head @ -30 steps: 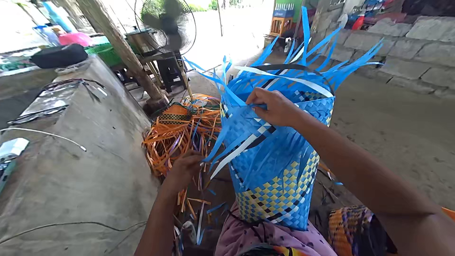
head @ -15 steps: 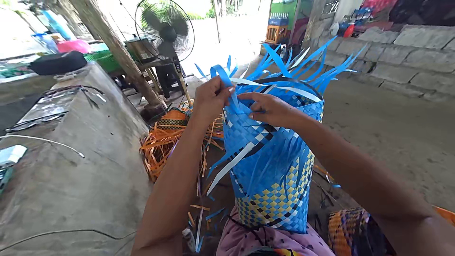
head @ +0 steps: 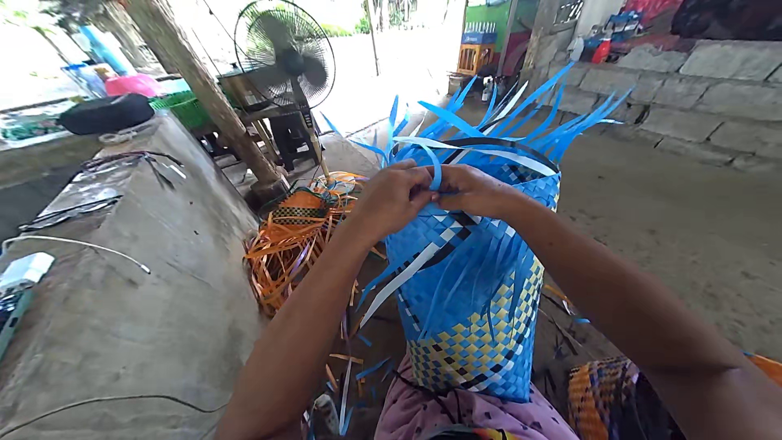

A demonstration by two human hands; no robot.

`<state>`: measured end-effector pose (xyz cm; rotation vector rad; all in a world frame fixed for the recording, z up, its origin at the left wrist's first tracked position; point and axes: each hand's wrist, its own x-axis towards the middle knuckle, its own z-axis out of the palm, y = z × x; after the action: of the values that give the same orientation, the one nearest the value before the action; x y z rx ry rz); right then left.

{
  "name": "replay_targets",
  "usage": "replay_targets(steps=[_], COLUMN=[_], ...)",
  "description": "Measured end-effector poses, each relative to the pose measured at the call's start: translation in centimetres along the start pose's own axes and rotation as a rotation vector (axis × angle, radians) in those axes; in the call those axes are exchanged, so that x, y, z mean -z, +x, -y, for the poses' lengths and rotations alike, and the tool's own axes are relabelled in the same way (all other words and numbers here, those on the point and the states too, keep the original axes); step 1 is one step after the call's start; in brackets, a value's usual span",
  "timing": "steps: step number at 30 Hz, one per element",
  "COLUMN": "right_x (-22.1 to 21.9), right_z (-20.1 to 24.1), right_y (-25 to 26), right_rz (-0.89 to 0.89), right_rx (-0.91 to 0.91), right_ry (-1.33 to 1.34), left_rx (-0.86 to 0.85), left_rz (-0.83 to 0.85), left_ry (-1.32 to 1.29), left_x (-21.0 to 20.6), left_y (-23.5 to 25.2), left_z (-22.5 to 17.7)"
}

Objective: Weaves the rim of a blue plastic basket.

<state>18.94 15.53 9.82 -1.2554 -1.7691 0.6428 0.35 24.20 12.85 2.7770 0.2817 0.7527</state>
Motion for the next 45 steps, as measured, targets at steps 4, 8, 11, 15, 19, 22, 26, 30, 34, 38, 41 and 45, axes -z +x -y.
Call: replay_targets(steps=[4,8,11,15,19,22,26,30,34,38,41,45], right_x=[0.0,-1.5,-1.9,-1.0,-0.1,-0.6,-1.8,-4.0,-4.9,-4.7,-4.4,-4.2], right_z=[0.7,0.1,-1.6,-2.1,-2.9,-2.4,-2.1,-0.6,-1.5,-2.2,-2.0,-1.6], right_y=[-0.3,0.4,0.6,-0.2,-0.8,-0.3,0.0,0.1,0.4,0.4,0.2,-0.2], right_rz=[0.002,-0.114,-0.206,-0.264,-0.292,-0.275,-0.218,-0.235,-0.406,-0.427,-0.411,-0.410], right_rx=[-0.083,-0.074,-0.043,-0.082,-0.050,-0.053,0.030,-0.011,0.186,0.232,0.200,0.181], right_ry=[0.055,-0.084,-0.119,-0.129,-0.197,-0.207,-0.349,-0.614,-0.604,-0.539,-0.512,-0.497], left_rx=[0.230,0.307,0.286,0.322,0.440,0.451,0.323,0.191,-0.059,-0.205,-0.232,-0.254], left_rz=[-0.069,-0.135,-0.188,-0.201,-0.347,-0.435,-0.401,-0.360,-0.316,-0.287,-0.272,-0.182], left_ry=[0.131,0.198,0.034,-0.144,-0.078,-0.014,-0.098,-0.161,-0.038,0.043,0.069,0.080], left_x=[-0.7,-4.3,-6.4,-8.6,-8.1,-7.1,-5.8,-4.9,-2.3,-0.2,0.4,-0.2], left_y=[-2.9,-4.3,-6.6,-13.5,-22.2,-24.1,-22.6,-16.1,-8.8,-4.4,-3.1,-3.0], left_z=[-1.3,-1.1,0.5,4.9,10.0,11.0,11.1,8.0,4.6,3.1,2.5,2.8])
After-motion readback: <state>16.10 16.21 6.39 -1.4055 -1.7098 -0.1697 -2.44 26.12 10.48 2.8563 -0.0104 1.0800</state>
